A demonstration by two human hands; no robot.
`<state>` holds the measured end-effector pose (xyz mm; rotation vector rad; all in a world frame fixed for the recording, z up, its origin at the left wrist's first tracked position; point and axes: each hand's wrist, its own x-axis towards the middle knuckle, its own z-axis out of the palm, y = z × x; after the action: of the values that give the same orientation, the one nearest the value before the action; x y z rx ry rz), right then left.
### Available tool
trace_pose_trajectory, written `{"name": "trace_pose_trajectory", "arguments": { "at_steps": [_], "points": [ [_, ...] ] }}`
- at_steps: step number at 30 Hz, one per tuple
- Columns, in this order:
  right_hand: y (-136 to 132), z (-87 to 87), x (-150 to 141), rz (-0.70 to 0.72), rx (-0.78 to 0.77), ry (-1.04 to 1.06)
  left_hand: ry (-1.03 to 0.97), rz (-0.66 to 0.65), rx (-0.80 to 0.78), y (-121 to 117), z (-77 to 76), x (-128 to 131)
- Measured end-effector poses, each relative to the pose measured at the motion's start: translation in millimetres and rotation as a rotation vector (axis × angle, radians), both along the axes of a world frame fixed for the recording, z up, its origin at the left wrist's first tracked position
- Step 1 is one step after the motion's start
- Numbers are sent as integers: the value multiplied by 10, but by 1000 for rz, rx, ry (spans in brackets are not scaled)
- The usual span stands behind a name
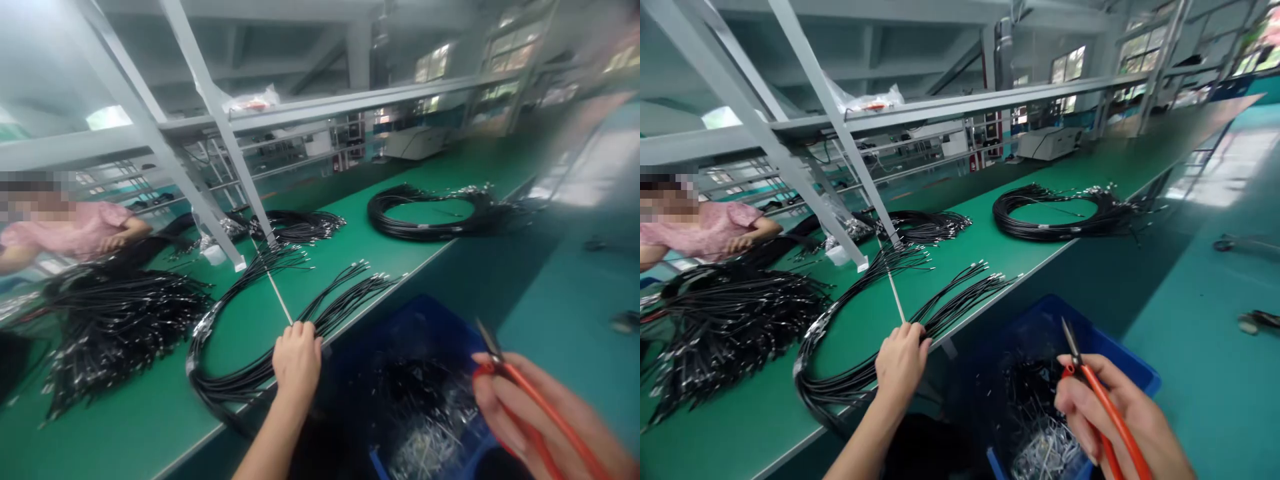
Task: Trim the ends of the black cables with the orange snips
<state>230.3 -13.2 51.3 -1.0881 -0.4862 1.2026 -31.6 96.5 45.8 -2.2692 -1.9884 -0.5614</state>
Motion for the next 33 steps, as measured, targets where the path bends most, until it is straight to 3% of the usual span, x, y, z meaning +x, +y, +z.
{"name": "trace_pose_trajectory", "arguments": {
  "at_steps": [4, 10, 13, 18, 23, 26, 30, 33],
  "points": [
    [16, 20, -39, 168, 1, 25, -32, -56, -26, 53, -27, -144],
    [-12, -4, -63, 176, 54, 0, -199, -93, -106, 87, 144, -255],
    [6, 6, -85, 147, 72, 11, -274, -157, -172, 128, 258, -190],
    [58, 85, -133, -26, 78, 12, -431, -401, -284, 71, 548, 282],
    [82, 111, -178, -117, 75, 1, -385, -578, -270, -180, 801, 913],
    [94, 98, -186, -126, 76, 1, -260, -690, -223, -350, 801, 1167],
    [83, 75, -191, -207, 79, 59, -215, -727, -51, -499, 669, 1257],
    [44, 77, -209, -264, 105, 106, -422, -713, -206, -555, 535, 1205]
  ]
}}
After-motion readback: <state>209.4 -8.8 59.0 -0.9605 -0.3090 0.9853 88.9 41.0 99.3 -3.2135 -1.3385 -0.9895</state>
